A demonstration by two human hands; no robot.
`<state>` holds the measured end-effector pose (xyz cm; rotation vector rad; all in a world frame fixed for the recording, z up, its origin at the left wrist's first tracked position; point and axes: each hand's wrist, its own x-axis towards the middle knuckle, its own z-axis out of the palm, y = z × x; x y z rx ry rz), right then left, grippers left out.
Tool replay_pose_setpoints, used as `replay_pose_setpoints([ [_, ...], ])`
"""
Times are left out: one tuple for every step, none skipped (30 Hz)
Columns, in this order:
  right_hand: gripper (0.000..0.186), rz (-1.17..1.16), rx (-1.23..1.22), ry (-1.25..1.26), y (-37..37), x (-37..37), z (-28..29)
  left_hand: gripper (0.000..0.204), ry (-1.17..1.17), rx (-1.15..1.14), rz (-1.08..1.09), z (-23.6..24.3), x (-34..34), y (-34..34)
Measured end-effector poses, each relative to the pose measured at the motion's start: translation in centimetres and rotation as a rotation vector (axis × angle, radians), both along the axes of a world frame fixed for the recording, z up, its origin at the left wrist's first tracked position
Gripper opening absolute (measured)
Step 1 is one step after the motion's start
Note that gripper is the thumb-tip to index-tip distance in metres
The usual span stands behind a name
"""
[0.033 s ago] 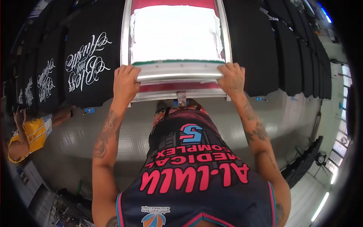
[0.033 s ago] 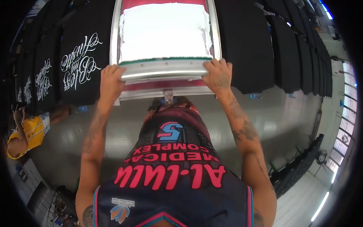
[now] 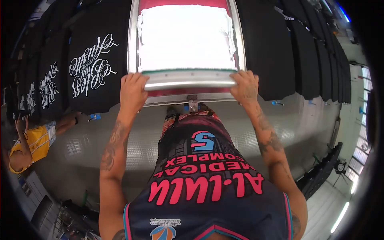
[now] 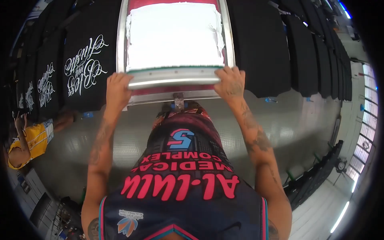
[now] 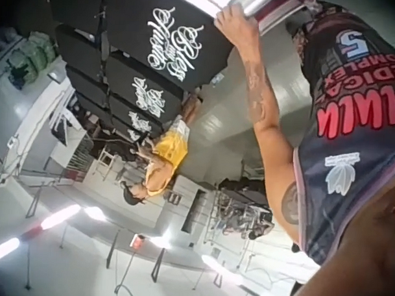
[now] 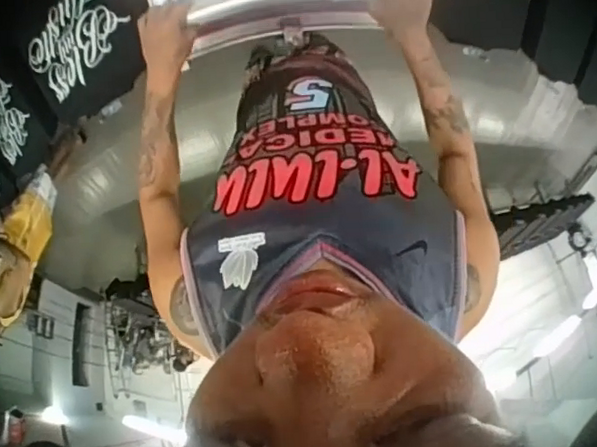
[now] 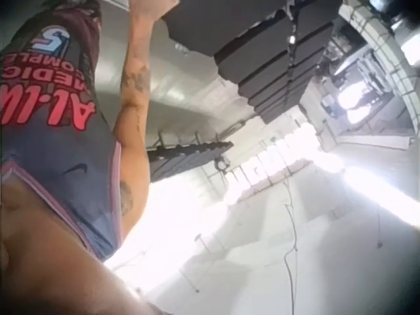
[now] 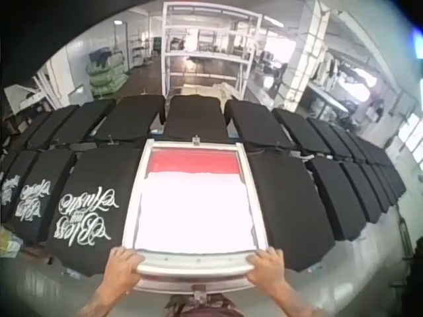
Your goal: Screen printing a white graphic design onto black t-shirts using a squeegee and ink.
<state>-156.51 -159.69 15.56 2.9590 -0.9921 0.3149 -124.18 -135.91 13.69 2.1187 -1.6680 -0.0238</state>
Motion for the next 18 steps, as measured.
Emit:
replay_pose_setpoints([
  [0.028, -0.028, 0.075, 0.03, 1.3, -1.1, -0.4, 0.037, 0.039, 0.021, -0.024, 0.3, -0.5, 1.5],
  [0.028, -0.026, 0.071, 0.022, 2.2, -1.5, -0.9, 0.037, 0.031, 0.016, -0.023, 0.5, -1.1, 2.6],
  [0.028, -0.064, 0.114, -0.029, 3.3, -2.0, -1.5, 0.039, 0.096, 0.051, -0.01, 0.6, -1.9, 3.8],
  [0.029, -0.102, 0.157, -0.081, 3.8, -2.1, -2.1, 0.041, 0.161, 0.086, 0.003, 0.5, -2.3, 4.4],
  [0.029, -0.1, 0.159, -0.082, 3.9, -2.2, -2.5, 0.041, 0.16, 0.088, 0.005, -0.1, -2.6, 4.7],
  [0.027, -0.036, 0.192, -0.112, 3.8, -2.0, -2.9, 0.039, 0.153, 0.11, 0.034, -0.6, -2.8, 4.8],
  [0.025, 0.029, 0.225, -0.142, 3.6, -1.9, -3.1, 0.038, 0.147, 0.132, 0.064, -1.1, -2.8, 4.8],
  [0.025, 0.03, 0.232, -0.14, 3.5, -2.0, -3.3, 0.038, 0.148, 0.139, 0.066, -1.0, -3.1, 4.6],
  [0.023, 0.014, 0.253, -0.117, 3.3, -2.0, -3.3, 0.035, 0.142, 0.204, 0.117, -0.9, -3.5, 4.2],
  [0.021, -0.002, 0.275, -0.095, 3.1, -1.9, -3.3, 0.033, 0.134, 0.269, 0.167, -0.8, -3.8, 3.7],
  [0.021, -0.005, 0.278, -0.095, 3.0, -1.7, -3.3, 0.029, 0.079, 0.245, 0.202, -1.3, -4.1, 3.2],
  [0.019, -0.009, 0.259, -0.097, 2.9, -1.3, -3.3, 0.029, 0.078, 0.247, 0.199, -1.8, -3.4, 2.4],
  [0.018, -0.015, 0.24, -0.099, 2.4, -0.8, -3.4, 0.028, 0.048, 0.259, 0.203, -2.3, -2.5, 1.4],
  [0.018, -0.027, 0.246, -0.099, 1.2, -0.2, -3.5, 0.027, 0.02, 0.277, 0.2, -2.4, -1.8, 0.4],
  [0.018, -0.009, 0.219, -0.072, -1.3, 1.0, -4.0, 0.02, -0.002, 0.291, 0.206, -1.9, -0.2, -2.3],
  [0.017, 0.011, 0.182, -0.047, -4.4, 2.6, -4.6, 0.017, -0.032, 0.286, 0.198, -2.3, 1.7, -5.0],
  [0.017, 0.02, 0.171, -0.08, -6.9, 4.5, -4.6, 0.013, -0.062, 0.287, 0.192, -2.6, 3.4, -7.3],
  [0.017, 0.029, 0.154, -0.116, -9.7, 6.7, -4.7, 0.01, -0.068, 0.262, 0.19, -2.5, 5.2, -10.2],
])
